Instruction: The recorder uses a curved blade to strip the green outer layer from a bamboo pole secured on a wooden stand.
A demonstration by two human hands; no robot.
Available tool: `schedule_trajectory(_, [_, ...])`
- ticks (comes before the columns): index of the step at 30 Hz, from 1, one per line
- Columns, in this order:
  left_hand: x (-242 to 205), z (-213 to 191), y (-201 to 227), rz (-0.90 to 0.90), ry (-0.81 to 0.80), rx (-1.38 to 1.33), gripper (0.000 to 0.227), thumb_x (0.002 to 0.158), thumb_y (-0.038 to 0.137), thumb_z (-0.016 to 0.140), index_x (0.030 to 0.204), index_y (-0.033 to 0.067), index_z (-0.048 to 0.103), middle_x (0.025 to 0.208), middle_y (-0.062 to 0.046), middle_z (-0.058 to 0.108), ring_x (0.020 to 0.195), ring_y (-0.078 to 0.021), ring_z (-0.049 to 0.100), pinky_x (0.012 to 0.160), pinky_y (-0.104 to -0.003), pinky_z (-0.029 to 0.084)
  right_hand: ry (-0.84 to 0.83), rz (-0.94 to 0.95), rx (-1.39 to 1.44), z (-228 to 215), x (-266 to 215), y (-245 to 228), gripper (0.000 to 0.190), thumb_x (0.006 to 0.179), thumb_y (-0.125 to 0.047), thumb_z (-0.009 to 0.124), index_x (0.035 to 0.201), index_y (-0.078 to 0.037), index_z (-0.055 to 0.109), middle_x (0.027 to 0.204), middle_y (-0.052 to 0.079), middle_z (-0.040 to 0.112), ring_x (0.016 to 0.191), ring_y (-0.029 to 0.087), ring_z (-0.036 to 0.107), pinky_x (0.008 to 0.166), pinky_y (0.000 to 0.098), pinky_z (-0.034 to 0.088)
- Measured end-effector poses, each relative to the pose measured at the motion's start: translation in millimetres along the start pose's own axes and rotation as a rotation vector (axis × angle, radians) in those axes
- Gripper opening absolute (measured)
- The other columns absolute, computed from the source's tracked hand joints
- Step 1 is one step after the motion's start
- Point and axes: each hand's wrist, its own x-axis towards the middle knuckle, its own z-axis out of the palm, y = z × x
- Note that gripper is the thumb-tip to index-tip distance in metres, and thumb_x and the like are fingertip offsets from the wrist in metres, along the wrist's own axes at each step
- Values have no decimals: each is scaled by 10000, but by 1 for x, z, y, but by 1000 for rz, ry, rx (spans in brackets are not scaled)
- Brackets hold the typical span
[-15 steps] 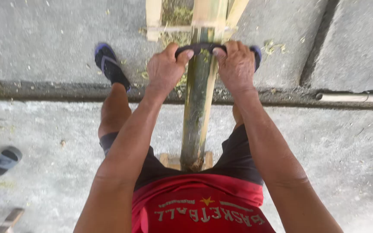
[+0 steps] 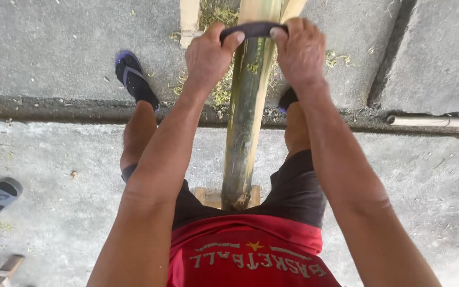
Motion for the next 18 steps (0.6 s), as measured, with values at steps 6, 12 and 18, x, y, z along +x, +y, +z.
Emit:
schedule_trajectory(6, [-37,10,-30,62,-12,-2,435,1035,549,605,926,129,649,632,38,574,475,-69,488,435,-289,424,-39,29,-59,5,-39,-17,448,1092,-493,484,1014,-74,621,871,78,585,800,214,547,774,412,477])
schedule_trajectory(12, [-12,6,-15,170,105,-16,357,1042,503,593,1032,155,669,664,10,640,486,-96,534,416,-289,440,66,-98,81,16,-4,16,378,1112,-435,527,1101,-70,626,924,84,601,885,247,583,846,413,495])
schedule_trajectory(18, [-2,7,-13,241,171,24,346,1036,504,559,1003,177,668,660,39,658,518,-79,580,443,-275,457,311,-304,91,14,1,20,342,1157,-403,540,1096,-77,622,967,87,627,940,246,600,854,440,504])
